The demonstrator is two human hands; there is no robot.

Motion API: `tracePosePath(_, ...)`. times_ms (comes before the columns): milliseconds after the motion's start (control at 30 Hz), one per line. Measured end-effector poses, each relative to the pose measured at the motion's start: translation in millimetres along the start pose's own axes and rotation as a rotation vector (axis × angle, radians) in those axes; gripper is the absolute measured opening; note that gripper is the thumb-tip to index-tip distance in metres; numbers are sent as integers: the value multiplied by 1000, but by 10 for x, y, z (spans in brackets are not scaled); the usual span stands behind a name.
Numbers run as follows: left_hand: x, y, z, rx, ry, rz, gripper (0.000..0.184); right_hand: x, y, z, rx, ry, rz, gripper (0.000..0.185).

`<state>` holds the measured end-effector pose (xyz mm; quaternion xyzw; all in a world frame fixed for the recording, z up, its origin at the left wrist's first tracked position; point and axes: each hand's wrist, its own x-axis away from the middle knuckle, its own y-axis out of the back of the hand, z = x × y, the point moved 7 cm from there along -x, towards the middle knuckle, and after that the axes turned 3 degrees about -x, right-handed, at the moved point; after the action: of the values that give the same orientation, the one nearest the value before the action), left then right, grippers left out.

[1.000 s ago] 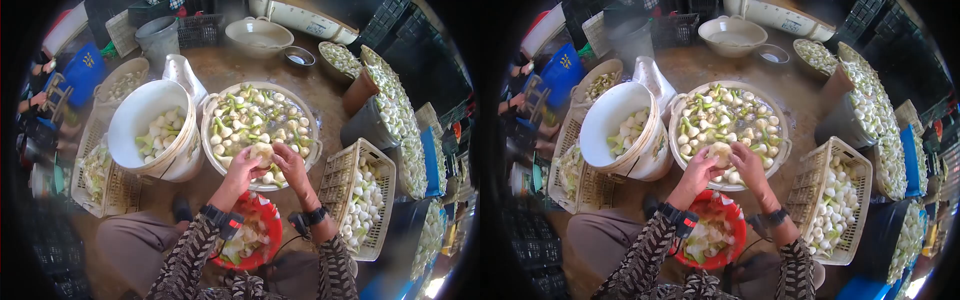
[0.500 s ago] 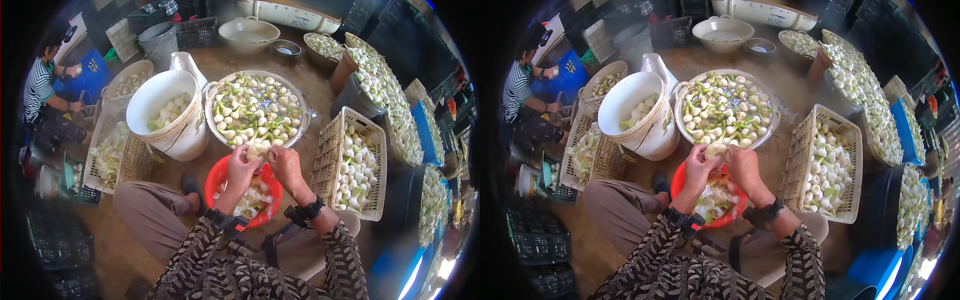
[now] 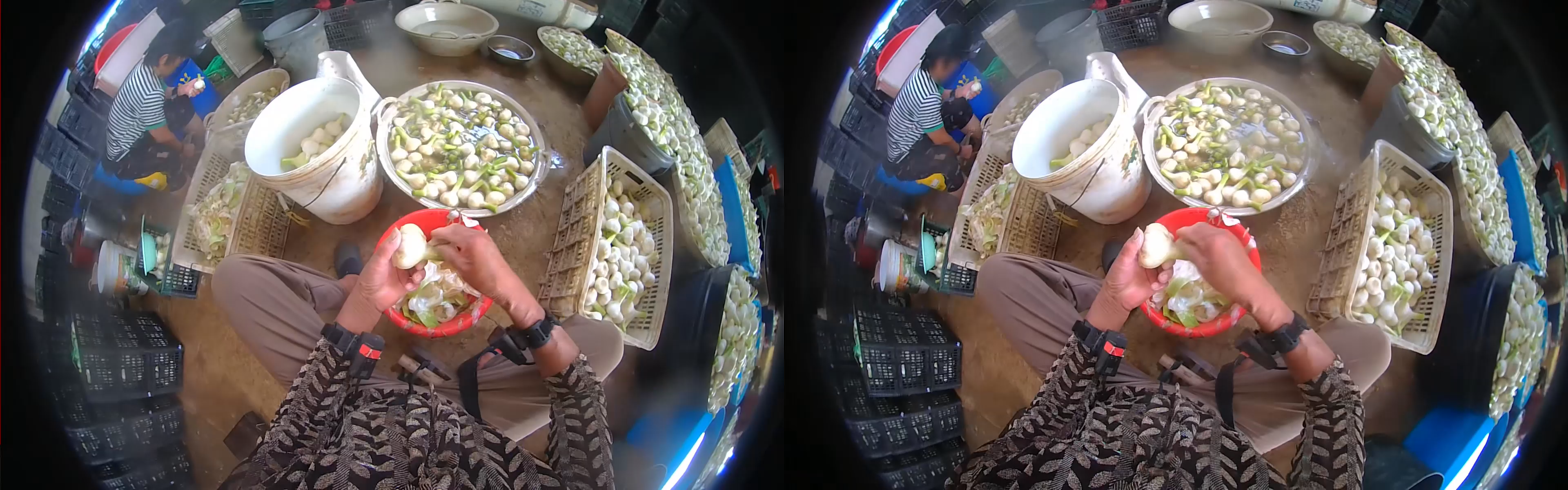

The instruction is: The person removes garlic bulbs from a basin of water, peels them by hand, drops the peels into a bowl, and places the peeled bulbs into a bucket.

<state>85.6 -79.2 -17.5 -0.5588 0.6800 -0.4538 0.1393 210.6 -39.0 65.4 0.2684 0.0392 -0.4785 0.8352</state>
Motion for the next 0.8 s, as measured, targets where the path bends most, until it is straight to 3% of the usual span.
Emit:
tracePosePath(100, -36, -60, 78, -16, 26, 47, 48, 30, -31, 13, 77, -47, 42, 17)
tracePosePath(133, -41, -60, 79, -17, 27, 46, 48, 55, -18, 53, 102, 51, -31, 12)
tracePosePath(300, -85, -77, 138, -51, 103, 86, 47, 95, -35, 75, 262, 78, -62, 7)
tracePosePath(367, -85, -105, 109, -116, 38, 113, 44, 95, -20, 60, 305, 76, -108, 8)
tracePosePath(500, -131, -119, 47, -284, -59, 176, 38, 54, 83, -237, 116, -165, -107, 5)
tracePosePath(533, -134, -104, 43, -187, -52, 236, 42, 60, 54, -310, 66, -176, -86, 6)
tracePosePath(567, -30, -109, 3, -177, -70, 22, 51, 63, 66, -285, 64, -165, -119, 6)
tracePosePath(633, -151, -26, 28, -162, -75, 183, 53, 35, 68, -173, -122, -224, -67, 6)
tracePosePath(800, -94, -222, -129, -739, -87, 59, 37, 43, 16, -67, 44, -95, -97, 3)
